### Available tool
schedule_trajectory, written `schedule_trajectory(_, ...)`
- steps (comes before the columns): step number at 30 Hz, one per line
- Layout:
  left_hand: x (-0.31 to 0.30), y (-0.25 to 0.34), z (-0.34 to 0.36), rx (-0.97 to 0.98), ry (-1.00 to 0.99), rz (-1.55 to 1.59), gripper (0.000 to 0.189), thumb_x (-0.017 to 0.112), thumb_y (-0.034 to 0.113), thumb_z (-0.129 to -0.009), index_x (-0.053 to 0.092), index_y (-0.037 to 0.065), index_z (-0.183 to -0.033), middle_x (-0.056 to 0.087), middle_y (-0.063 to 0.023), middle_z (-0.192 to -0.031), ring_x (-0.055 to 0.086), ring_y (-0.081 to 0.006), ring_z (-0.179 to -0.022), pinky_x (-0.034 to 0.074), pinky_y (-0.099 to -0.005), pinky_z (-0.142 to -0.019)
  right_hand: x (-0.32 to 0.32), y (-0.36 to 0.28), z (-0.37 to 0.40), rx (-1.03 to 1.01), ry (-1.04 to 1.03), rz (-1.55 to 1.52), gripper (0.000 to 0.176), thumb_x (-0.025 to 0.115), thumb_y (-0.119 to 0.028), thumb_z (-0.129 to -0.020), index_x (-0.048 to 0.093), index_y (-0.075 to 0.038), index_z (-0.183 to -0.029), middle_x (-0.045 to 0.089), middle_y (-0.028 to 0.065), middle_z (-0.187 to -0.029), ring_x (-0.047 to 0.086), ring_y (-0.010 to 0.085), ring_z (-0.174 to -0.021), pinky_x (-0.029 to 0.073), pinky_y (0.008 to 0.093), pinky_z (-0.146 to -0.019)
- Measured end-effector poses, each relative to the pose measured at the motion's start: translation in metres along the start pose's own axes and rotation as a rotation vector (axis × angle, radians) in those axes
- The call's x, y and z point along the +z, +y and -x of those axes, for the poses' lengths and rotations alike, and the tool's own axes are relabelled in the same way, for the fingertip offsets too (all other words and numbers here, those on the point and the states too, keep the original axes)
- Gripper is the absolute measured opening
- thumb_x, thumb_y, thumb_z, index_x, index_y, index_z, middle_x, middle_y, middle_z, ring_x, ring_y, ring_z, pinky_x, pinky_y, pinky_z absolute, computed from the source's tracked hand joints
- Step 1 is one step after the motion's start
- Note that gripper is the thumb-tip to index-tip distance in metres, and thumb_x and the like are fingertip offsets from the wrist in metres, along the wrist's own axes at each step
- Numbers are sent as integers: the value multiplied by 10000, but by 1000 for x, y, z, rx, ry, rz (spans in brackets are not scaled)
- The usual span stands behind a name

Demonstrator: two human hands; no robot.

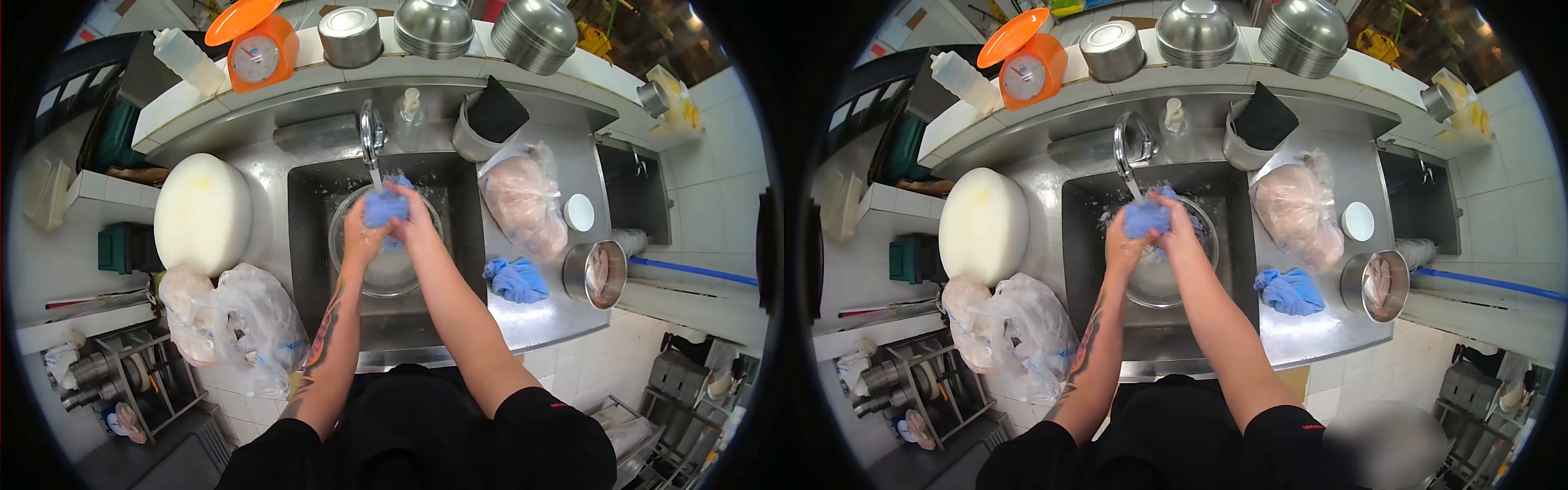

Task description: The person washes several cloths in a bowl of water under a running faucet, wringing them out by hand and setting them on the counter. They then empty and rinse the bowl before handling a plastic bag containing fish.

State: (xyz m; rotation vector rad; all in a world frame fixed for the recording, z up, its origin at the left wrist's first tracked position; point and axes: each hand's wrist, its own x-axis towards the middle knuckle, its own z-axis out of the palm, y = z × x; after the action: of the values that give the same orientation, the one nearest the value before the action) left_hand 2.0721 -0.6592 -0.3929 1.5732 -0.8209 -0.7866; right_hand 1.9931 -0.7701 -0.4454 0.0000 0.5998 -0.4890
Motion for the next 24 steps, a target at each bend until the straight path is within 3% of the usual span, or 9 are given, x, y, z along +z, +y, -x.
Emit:
schedule_trajectory(2, 9, 7, -5, 12, 106, 355, 809, 881, 524, -721, 602, 52, -1317, 682, -103, -1197, 635, -242, -1155, 506, -423, -987, 18, 2, -2, -102, 99, -69, 289, 634, -112, -910, 600, -166, -1192, 662, 150, -1124, 663, 364, -1039, 531, 594, -937)
schedule_trajectory(4, 10, -2, -19, 30, 220, 711, 805, 825, 580, -766, 584, 65, -1337, 671, -105, -1221, 620, -247, -1182, 499, -438, -1005, 31, 11, 6, -254, 104, -178, 274, 667, -5, -855, 661, -140, -1093, 677, 143, -1124, 660, 338, -1056, 539, 503, -952)
schedule_trajectory(6, 10, -20, -39, -340, 246, 1100, 710, 693, 592, -877, 569, 71, -1343, 644, -114, -1292, 593, -240, -1216, 478, -453, -1043, 33, 13, 5, -434, -118, -101, 368, 649, 140, -774, 689, -137, -1013, 649, 126, -1214, 614, 337, -1186, 515, 505, -1000)
schedule_trajectory(11, -4, -18, -53, -555, -106, 1142, 548, 682, 513, -937, 613, 58, -1234, 679, -78, -1187, 643, -254, -1108, 519, -434, -981, -8, -17, 23, -433, -462, 110, 355, 649, 216, -677, 696, -87, -855, 646, 99, -1246, 542, 333, -1320, 512, 459, -1019)
schedule_trajectory(14, -8, -21, -70, -427, -123, 595, 351, 759, 325, -939, 659, 63, -1152, 716, -46, -1046, 686, -234, -963, 555, -377, -848, -53, -52, 21, -276, -447, 473, 291, 650, 155, -778, 701, -66, -961, 620, 124, -1329, 507, 334, -1368, 508, 446, -1047)
schedule_trajectory(16, -7, 5, -73, -56, -201, -175, 183, 771, 137, -905, 680, 91, -1057, 716, -46, -898, 692, -198, -832, 549, -325, -743, -50, -53, 36, 75, 46, 725, 290, 588, 30, -937, 643, -46, -1212, 580, 155, -1390, 480, 335, -1390, 503, 457, -1055)
schedule_trajectory(17, -11, 25, -74, 105, -362, -458, 235, 788, 60, -807, 659, 95, -1000, 694, -78, -928, 682, -226, -897, 543, -351, -792, -48, -47, 41, 89, -15, 639, 432, 547, -300, -1055, 528, -29, -1390, 571, 170, -1388, 520, 352, -1347, 498, 499, -1044)
schedule_trajectory(21, -10, 48, -76, 715, -736, -678, 319, 808, 85, -697, 705, 110, -998, 687, -108, -968, 670, -338, -999, 544, -388, -833, -10, -23, 40, 36, -159, 164, 922, 456, -779, -905, 485, -28, -1440, 580, 198, -1385, 612, 404, -1213, 465, 555, -1063)
schedule_trajectory(24, -8, 42, -70, 1005, -1056, -825, 397, 810, 105, -648, 704, 100, -1031, 673, -116, -1019, 632, -340, -1107, 527, -423, -884, -2, -13, 19, 310, -328, -47, 922, 428, -794, -900, 530, -16, -1384, 607, 213, -1351, 615, 378, -1215, 494, 510, -1043)
